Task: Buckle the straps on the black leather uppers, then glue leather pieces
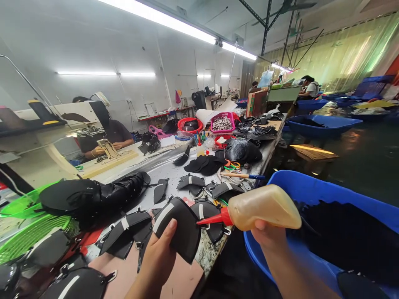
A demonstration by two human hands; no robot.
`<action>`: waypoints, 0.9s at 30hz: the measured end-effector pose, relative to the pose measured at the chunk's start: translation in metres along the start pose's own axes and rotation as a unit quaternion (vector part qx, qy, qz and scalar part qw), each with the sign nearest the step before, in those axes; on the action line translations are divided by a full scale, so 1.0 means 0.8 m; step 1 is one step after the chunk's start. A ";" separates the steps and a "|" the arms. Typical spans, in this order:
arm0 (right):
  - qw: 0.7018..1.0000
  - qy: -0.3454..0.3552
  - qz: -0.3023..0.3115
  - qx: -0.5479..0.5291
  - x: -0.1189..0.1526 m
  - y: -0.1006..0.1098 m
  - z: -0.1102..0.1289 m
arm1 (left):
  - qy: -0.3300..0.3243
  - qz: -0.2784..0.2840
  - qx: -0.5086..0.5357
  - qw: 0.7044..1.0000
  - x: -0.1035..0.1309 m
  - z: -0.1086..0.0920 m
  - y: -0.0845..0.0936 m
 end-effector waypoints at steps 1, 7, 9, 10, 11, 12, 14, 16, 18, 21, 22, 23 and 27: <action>1.000 -0.010 -0.003 0.000 0.000 0.000 0.000 | 0.000 0.000 0.002 1.000 -0.001 0.000 0.001; 0.999 -0.016 -0.025 -0.014 0.002 -0.008 0.007 | 0.011 0.031 0.002 0.999 -0.006 0.010 0.012; 1.000 -0.021 -0.015 -0.011 0.002 -0.013 0.008 | 0.021 0.047 0.007 0.999 -0.007 0.013 0.014; 1.000 -0.025 -0.014 -0.008 0.002 -0.015 0.008 | 0.023 0.053 0.010 0.998 -0.007 0.013 0.014; 1.000 -0.027 -0.015 -0.003 0.002 -0.016 0.008 | 0.023 0.051 0.011 0.998 -0.007 0.013 0.015; 0.999 -0.028 -0.017 0.000 0.001 -0.017 0.008 | 0.020 0.045 0.009 0.999 -0.007 0.013 0.017; 0.999 -0.024 -0.025 0.000 0.001 -0.017 0.010 | 0.010 0.021 0.004 1.000 -0.008 0.010 0.019; 0.999 -0.017 -0.030 -0.007 0.000 -0.017 0.012 | -0.002 -0.003 0.002 1.000 -0.007 0.006 0.020; 0.999 -0.013 -0.031 -0.012 0.001 -0.015 0.013 | -0.006 -0.019 -0.002 1.000 -0.004 0.003 0.018; 1.000 -0.016 -0.027 -0.004 0.004 -0.012 0.009 | -0.004 -0.011 0.002 1.000 0.002 0.000 0.008; 1.000 -0.019 -0.025 0.000 0.006 -0.011 0.007 | -0.001 0.002 0.008 1.000 0.004 -0.001 0.003; 0.999 -0.024 -0.023 0.003 0.008 -0.010 0.005 | 0.000 0.013 0.014 1.000 0.006 -0.002 -0.002; 0.999 -0.048 -0.017 0.011 0.018 -0.006 -0.007 | -0.020 -0.019 0.017 0.999 0.007 -0.003 0.000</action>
Point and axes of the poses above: each hand's wrist, its own x-axis away from the middle knuckle, its own y-axis out of the back of the hand, z = x × y, the point moved 6 cm from there along -x, towards the middle knuckle, and after that the axes turned 11 degrees about -y, right-handed, at the moved point
